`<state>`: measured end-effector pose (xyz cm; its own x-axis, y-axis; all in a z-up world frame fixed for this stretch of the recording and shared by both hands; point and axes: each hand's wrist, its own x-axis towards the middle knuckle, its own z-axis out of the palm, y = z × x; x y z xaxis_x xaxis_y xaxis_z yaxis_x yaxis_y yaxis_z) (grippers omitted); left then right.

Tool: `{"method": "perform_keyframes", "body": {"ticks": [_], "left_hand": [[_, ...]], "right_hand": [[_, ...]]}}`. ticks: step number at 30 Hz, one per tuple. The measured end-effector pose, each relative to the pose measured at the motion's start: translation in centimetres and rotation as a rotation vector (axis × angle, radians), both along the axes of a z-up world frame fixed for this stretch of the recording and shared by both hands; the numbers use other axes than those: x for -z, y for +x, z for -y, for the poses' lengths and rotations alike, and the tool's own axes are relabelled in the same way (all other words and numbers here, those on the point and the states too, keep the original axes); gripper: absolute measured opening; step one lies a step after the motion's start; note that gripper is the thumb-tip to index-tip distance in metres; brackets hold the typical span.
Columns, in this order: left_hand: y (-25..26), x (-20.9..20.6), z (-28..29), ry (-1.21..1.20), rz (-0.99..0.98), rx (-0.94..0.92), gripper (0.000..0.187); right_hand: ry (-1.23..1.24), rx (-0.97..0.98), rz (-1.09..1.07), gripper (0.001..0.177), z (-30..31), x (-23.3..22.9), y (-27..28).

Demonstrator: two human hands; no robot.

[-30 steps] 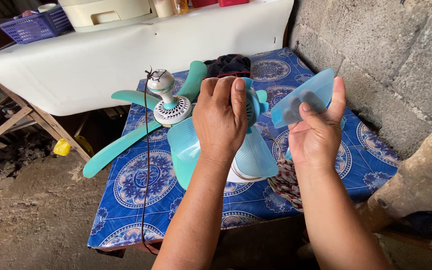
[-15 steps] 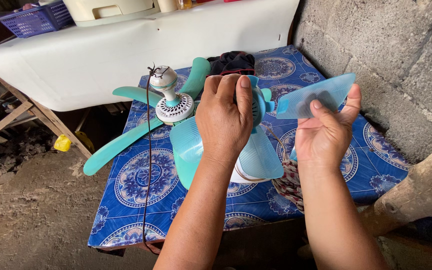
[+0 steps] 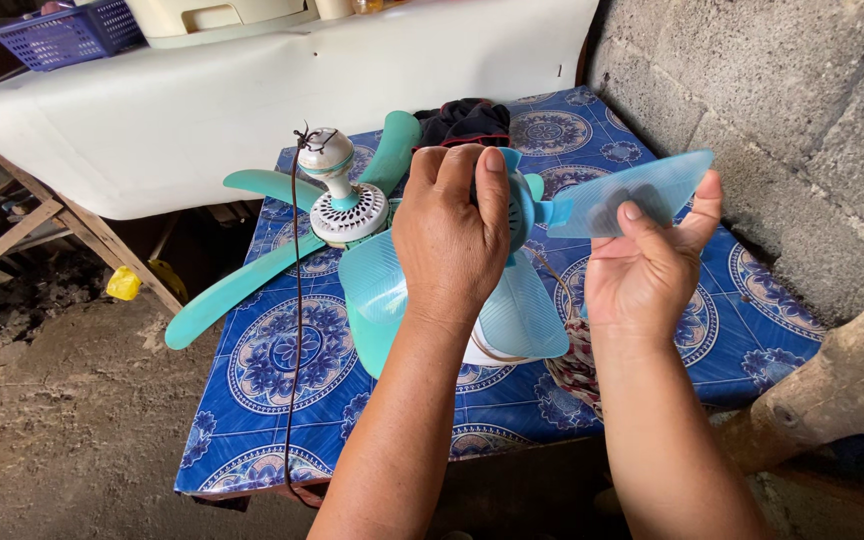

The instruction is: The person attaches translucent blue fan blades one by one to a small white and blue electric fan head, then wipes the fan head and neck with a cloth. The person adjusts the fan neck and holds the assembled fan on a patterned table.

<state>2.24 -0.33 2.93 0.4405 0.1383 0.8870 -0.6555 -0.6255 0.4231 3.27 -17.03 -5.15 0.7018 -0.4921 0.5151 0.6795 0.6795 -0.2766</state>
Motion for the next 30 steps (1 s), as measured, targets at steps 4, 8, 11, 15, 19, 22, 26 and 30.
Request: {"method": "perform_keyframes", "body": {"ticks": [4, 8, 11, 15, 19, 22, 26, 30], "left_hand": [[0.0, 0.1, 0.1, 0.004, 0.024, -0.008, 0.030], [0.2, 0.1, 0.1, 0.008, 0.013, -0.012, 0.029], [0.2, 0.0, 0.1, 0.004, 0.014, -0.025, 0.029], [0.1, 0.0, 0.2, -0.022, 0.015, -0.003, 0.028], [0.0, -0.1, 0.3, -0.014, 0.036, 0.006, 0.026], [0.0, -0.1, 0.4, -0.013, 0.039, 0.015, 0.026], [0.0, -0.2, 0.2, -0.006, 0.038, 0.026, 0.025], [0.1, -0.2, 0.1, -0.001, 0.041, 0.025, 0.026]], "right_hand": [[-0.043, 0.038, 0.053, 0.080, -0.1, 0.1, -0.3], [-0.127, 0.113, 0.106, 0.078, -0.2, 0.6, -0.6], [-0.161, 0.151, 0.120, 0.078, -0.4, 0.8, -0.7], [-0.109, 0.103, 0.076, 0.085, -1.1, 1.1, -0.8], [-0.151, 0.162, 0.073, 0.082, -1.7, 1.1, -1.1], [-0.135, 0.153, 0.028, 0.088, -2.3, 1.2, -1.3], [-0.119, 0.136, 0.032, 0.090, -2.6, 1.3, -1.2], [-0.150, 0.163, 0.042, 0.086, -2.9, 1.5, -0.9]]}}
